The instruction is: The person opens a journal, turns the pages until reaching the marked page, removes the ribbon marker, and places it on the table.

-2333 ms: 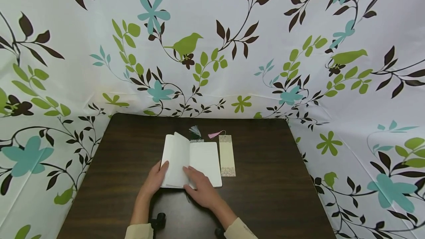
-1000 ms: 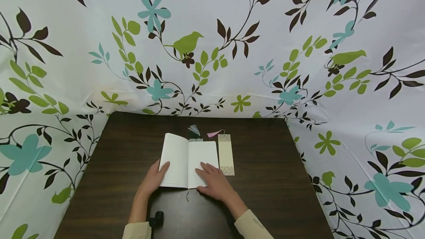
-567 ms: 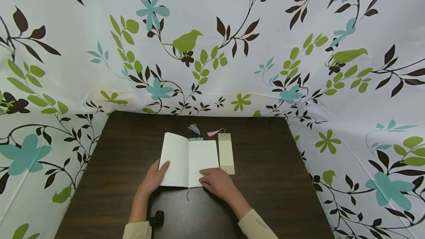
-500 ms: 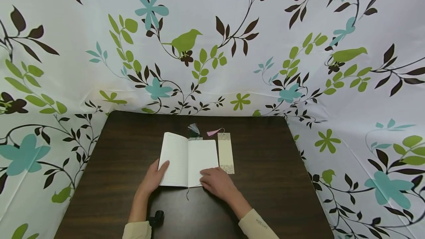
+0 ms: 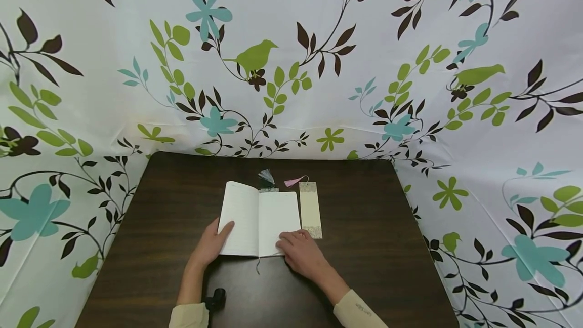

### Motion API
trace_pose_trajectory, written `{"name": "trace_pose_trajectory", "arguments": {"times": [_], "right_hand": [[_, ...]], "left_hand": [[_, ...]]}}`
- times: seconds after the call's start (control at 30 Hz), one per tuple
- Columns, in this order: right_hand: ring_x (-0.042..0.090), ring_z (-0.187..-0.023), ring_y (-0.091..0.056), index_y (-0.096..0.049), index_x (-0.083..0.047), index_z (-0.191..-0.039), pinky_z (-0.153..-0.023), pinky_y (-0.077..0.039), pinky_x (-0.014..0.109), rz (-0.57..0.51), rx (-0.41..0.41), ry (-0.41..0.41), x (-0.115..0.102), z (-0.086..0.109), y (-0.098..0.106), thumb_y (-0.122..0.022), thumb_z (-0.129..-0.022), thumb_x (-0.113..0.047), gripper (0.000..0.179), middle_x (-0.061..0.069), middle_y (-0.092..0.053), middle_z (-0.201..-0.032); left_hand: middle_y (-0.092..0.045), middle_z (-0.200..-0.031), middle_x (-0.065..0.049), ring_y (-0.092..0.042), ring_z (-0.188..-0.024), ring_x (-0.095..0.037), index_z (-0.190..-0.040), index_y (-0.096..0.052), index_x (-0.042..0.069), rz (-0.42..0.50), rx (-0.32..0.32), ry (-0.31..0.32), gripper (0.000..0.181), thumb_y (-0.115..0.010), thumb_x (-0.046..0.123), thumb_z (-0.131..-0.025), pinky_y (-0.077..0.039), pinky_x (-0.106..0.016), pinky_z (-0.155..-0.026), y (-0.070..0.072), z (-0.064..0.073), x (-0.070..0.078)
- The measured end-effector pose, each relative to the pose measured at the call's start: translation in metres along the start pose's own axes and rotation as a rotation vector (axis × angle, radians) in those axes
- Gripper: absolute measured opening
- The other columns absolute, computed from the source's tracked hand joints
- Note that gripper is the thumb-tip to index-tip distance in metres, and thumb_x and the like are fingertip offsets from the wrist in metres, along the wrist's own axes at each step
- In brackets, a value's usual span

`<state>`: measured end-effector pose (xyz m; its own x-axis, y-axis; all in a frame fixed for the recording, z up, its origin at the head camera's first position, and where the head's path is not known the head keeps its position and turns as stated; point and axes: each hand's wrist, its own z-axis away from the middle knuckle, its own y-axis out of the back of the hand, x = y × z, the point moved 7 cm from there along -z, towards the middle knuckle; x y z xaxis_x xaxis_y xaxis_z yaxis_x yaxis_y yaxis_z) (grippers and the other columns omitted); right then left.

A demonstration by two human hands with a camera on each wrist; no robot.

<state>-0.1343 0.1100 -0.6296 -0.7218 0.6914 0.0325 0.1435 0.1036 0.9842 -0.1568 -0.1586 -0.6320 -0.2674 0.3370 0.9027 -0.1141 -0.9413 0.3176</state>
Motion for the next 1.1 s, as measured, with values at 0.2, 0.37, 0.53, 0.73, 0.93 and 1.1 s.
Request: {"name": "trace_pose_trajectory", "arguments": {"times": [0.2,0.37,0.53,0.73,0.93,1.1], "right_hand": [[0.028,-0.139,-0.058,-0.062,-0.023,-0.144,-0.109,-0.049,0.053,-0.112,0.142,-0.266,0.019,-0.003,0.008,-0.088,-0.087,-0.02,0.062,0.007,-0.054,-0.159],[0.035,-0.149,-0.05,-0.046,-0.017,-0.161,-0.113,-0.048,0.058,-0.456,0.264,-0.525,0.027,-0.009,0.011,-0.089,-0.089,-0.016,0.083,0.01,-0.038,-0.173],[0.029,-0.15,-0.053,-0.014,-0.019,-0.174,-0.113,-0.049,0.056,-0.745,0.25,-0.649,0.014,-0.019,0.005,-0.083,-0.096,-0.022,0.104,0.006,-0.038,-0.174],[0.023,-0.145,-0.058,-0.013,-0.024,-0.175,-0.116,-0.047,0.055,-0.763,0.166,-0.577,-0.011,-0.037,0.0,-0.076,-0.101,-0.043,0.099,0.001,-0.041,-0.173],[0.022,-0.15,-0.053,-0.041,-0.018,-0.167,-0.116,-0.048,0.051,-0.644,0.07,-0.332,-0.039,-0.051,0.0,-0.066,-0.109,-0.039,0.067,0.002,-0.049,-0.168],[0.024,-0.149,-0.053,-0.047,-0.026,-0.164,-0.115,-0.047,0.055,-0.584,0.004,-0.29,-0.05,-0.051,-0.003,-0.061,-0.111,-0.042,0.058,0.001,-0.045,-0.17]], "left_hand": [[-0.069,-0.137,-0.02,-0.067,-0.107,-0.022,-0.16,-0.045,0.0,-0.012,0.012,0.008,0.065,-0.052,0.046,-0.114,-0.051,-0.04,-0.097,0.001,-0.001,-0.002],[-0.068,-0.138,-0.021,-0.067,-0.111,-0.024,-0.16,-0.045,0.0,-0.024,0.016,-0.001,0.065,-0.051,0.047,-0.114,-0.051,-0.044,-0.099,0.0,-0.002,0.0],[-0.067,-0.141,-0.022,-0.068,-0.117,-0.027,-0.161,-0.045,0.001,-0.02,0.009,-0.007,0.065,-0.05,0.048,-0.115,-0.051,-0.046,-0.103,-0.002,-0.002,0.001],[-0.067,-0.143,-0.021,-0.066,-0.12,-0.026,-0.158,-0.049,0.003,0.003,0.031,-0.013,0.063,-0.051,0.048,-0.114,-0.051,-0.043,-0.103,-0.002,-0.001,0.0],[-0.073,-0.13,-0.02,-0.07,-0.105,-0.02,-0.156,-0.051,0.002,0.042,0.02,-0.029,0.058,-0.051,0.042,-0.115,-0.054,-0.036,-0.091,-0.001,-0.001,-0.002],[-0.074,-0.117,-0.018,-0.069,-0.091,-0.017,-0.154,-0.052,0.0,0.07,0.007,-0.012,0.054,-0.049,0.039,-0.116,-0.054,-0.034,-0.083,0.0,0.0,-0.001]]}}
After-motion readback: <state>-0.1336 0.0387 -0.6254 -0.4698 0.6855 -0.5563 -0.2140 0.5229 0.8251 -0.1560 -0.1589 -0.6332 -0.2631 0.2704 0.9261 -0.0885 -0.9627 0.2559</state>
